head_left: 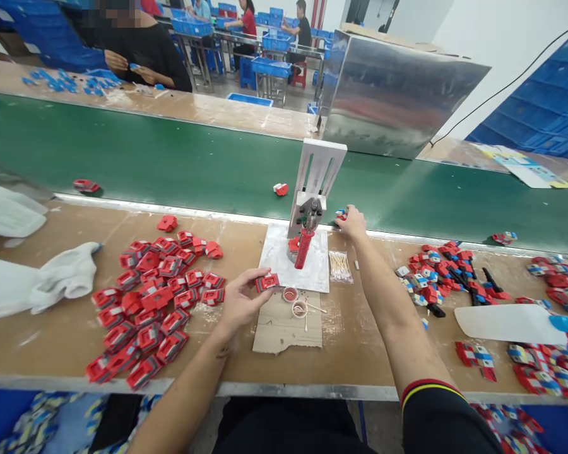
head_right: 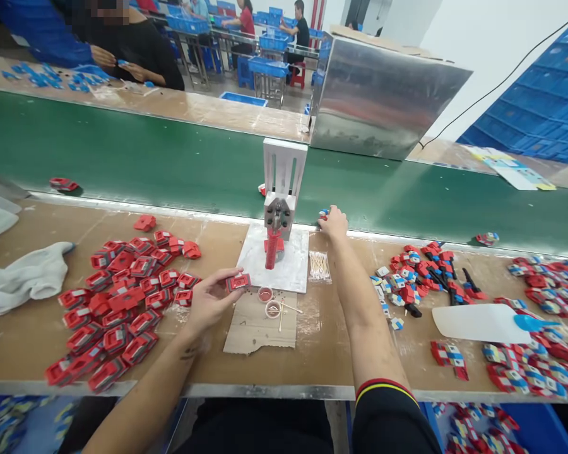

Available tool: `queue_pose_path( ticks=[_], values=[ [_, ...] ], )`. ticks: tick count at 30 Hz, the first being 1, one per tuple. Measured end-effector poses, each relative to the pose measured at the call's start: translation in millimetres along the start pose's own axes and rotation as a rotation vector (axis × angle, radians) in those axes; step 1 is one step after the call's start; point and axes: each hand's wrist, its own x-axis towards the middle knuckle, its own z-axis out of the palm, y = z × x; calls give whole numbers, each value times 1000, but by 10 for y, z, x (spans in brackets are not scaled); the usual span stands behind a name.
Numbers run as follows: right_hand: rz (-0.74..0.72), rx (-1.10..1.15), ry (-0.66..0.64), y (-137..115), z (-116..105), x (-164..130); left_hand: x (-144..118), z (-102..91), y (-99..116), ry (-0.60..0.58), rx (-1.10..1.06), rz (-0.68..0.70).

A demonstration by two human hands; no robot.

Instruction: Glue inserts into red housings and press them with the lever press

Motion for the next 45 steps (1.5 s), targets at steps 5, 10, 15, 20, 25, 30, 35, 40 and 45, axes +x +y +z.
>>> queue_pose_path(
  ticks=[5, 10, 15, 20, 25, 30, 35, 40, 45],
  values=[
    [67, 150, 95, 82, -51, -109, 23, 27, 8, 22, -112, -108],
    [17, 323, 336, -54, -397, -442, 153, 9, 129, -15, -161, -220],
    [-570, 596, 169, -394, -741, -1506, 529, 83, 256, -125, -161, -209],
    [-778, 648, -313, -694, -737, -2198, 962, 284, 273, -120, -202, -154],
    [-697, 749, -470, -676, -572, -2088, 1135, 360, 194, -97, -259, -143],
    [-711, 662, -529, -579, -472, -2085, 1151, 294, 142, -135, -256, -141],
    [-761, 559, -624, -545, -410, -2154, 1170, 222, 136, -132, -222, -140],
    [-732, 570, -644, -520, -428, -2159, 1168, 200, 127, -133, -203, -131],
    [-704, 603, -588, -542, -414, -2120, 1173, 237, 79, -139, -187, -133]
  ],
)
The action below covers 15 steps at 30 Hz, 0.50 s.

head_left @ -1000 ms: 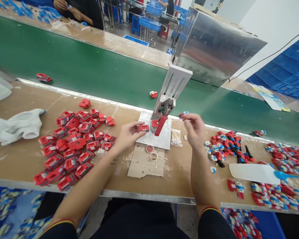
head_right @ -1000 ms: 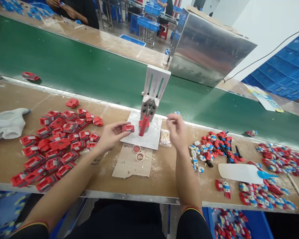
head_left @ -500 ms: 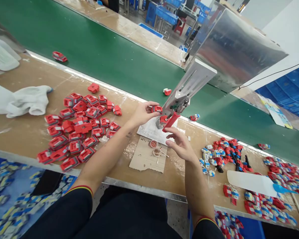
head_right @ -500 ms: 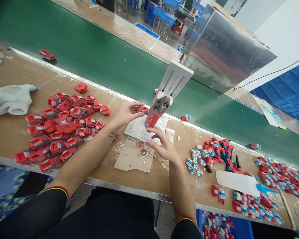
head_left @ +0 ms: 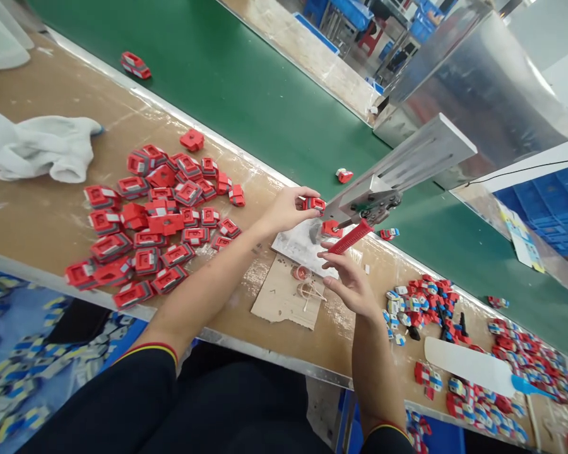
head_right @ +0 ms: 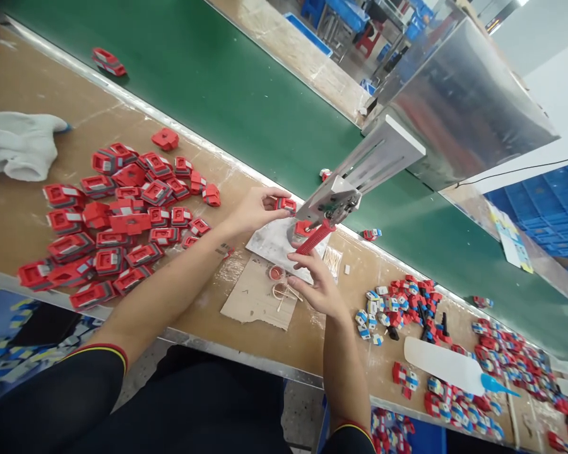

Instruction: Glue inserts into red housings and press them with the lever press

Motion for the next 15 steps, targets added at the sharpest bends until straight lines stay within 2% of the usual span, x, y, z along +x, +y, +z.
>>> queue_pose_path(
  ticks=[4, 6, 8, 10, 13, 15],
  values=[
    [-41, 6, -52, -67, -110, -41, 14, 34, -52, 0, 21, 2],
    [-159, 59, -134, -179, -223, -76, 14, 43, -63, -1, 21, -1],
    [-317, 70, -141, -363, -355, -55, 8, 43, -63, -4, 13, -14],
    [-410, 6, -4, -610, -482, 64, -4, 38, -55, -13, 5, -35],
    [-412, -80, 258, -971, -629, 367, -29, 32, -44, -20, -2, -54],
    [-406, -132, 373, -1071, -664, 515, -50, 28, -44, -16, -3, -55]
  ],
)
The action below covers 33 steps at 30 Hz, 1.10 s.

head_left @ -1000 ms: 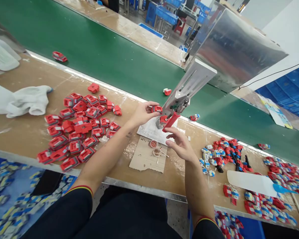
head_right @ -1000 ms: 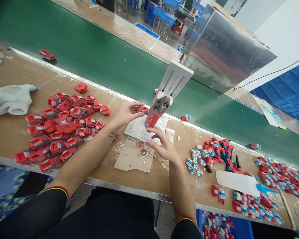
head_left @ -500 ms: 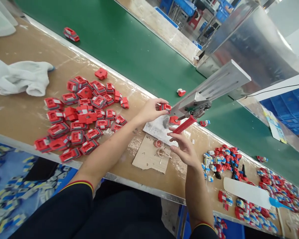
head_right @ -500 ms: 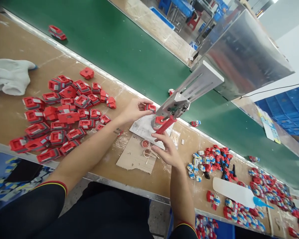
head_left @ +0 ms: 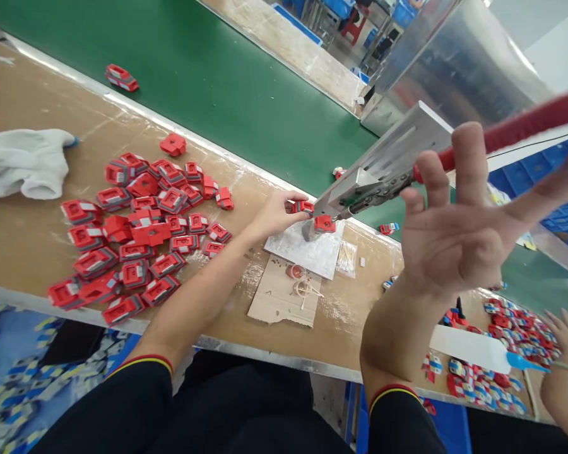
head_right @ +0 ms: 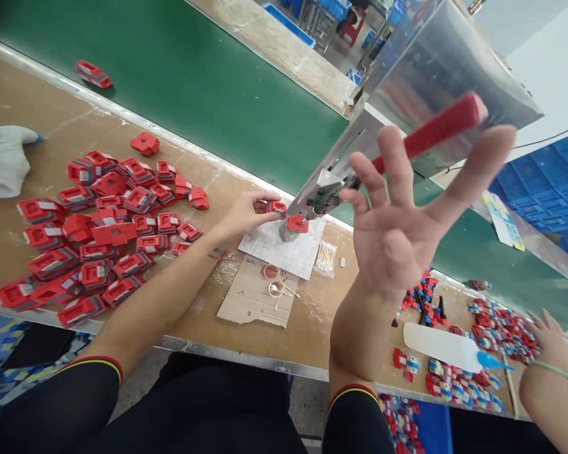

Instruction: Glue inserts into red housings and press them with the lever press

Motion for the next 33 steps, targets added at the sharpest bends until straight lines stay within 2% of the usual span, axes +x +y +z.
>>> queue_pose_path(
  ticks=[3, 5, 7, 9, 12, 14, 17, 20, 22, 24, 27, 29, 33],
  values=[
    [28, -97, 159, 176, 86, -149, -49, -23, -19, 11, -1, -13],
    [176, -152, 219, 437, 176, -444, -91, -54, -37, 26, 13, -31],
    [458, -228, 184, 753, 301, -720, -131, -88, -48, 41, 36, -45],
    [590, -224, 128, 1043, 463, -862, -161, -112, -50, 50, 39, -40],
    [651, -115, 16, 1306, 675, -846, -180, -120, -49, 40, 12, -26],
    [653, -63, -20, 1354, 694, -823, -178, -115, -54, 36, 3, -35],
    [647, -73, -1, 1328, 464, -933, -168, -109, -79, 34, -8, -53],
    [683, -184, 44, 1400, 19, -1021, -161, -95, -110, 31, -19, -61],
    [717, -311, 72, 1583, -268, -913, -158, -81, -126, 30, -33, -56],
    [752, -445, 68, 1851, -467, -679, -158, -70, -132, 22, -30, -42],
    [806, -579, -40, 2253, -585, -287, -162, -63, -110, 8, 34, -9],
    [842, -623, -127, 2436, -596, -134, -167, -57, -79, -10, 89, 16],
    [888, -675, -194, 2573, -660, -180, -180, -9, -15, -51, 159, 29]
  ],
)
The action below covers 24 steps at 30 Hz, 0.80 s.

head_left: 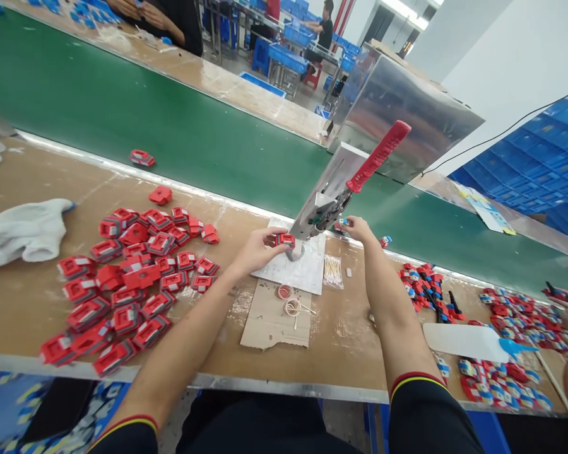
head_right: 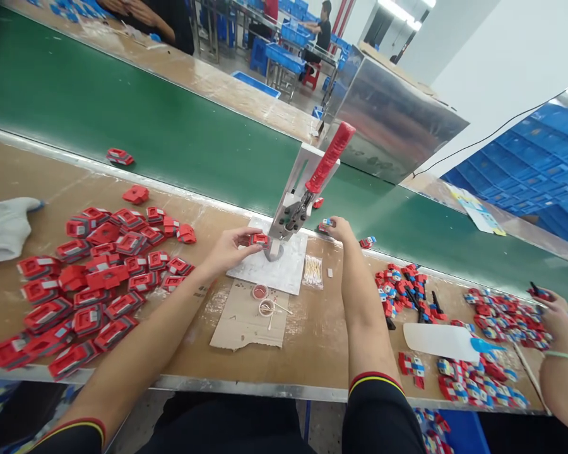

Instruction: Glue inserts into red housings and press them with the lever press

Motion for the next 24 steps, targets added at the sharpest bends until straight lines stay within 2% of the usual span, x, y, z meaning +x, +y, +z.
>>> queue_pose_path(
  ticks=[2, 5, 7, 9, 13, 16, 18, 21, 24],
  values=[
    [8, -3, 31, 112, -23, -59, -3, 33, 23, -14, 16, 8],
    [-14, 26, 152, 224, -94, -203, -6, 63, 39, -26, 30, 23],
    [-57, 57, 245, 254, -131, -376, -8, 55, 42, -29, 32, 23],
    [-124, 83, 276, 290, -145, -657, -15, 26, 43, -32, 27, 25],
    [-220, 64, 145, 505, -195, -1495, -67, -36, 33, -3, 15, 27],
    [-160, 0, 145, 745, -318, -2144, -139, -54, 5, 22, 24, 7],
    [-93, -41, 162, 870, -387, -2475, -189, -50, -13, 27, 29, -9],
    [-33, -67, 98, 955, -366, -2748, -263, -20, -2, 28, 11, -20],
    [-21, -33, 39, 934, -235, -2811, -344, 32, 56, 18, -47, -27]
  ],
)
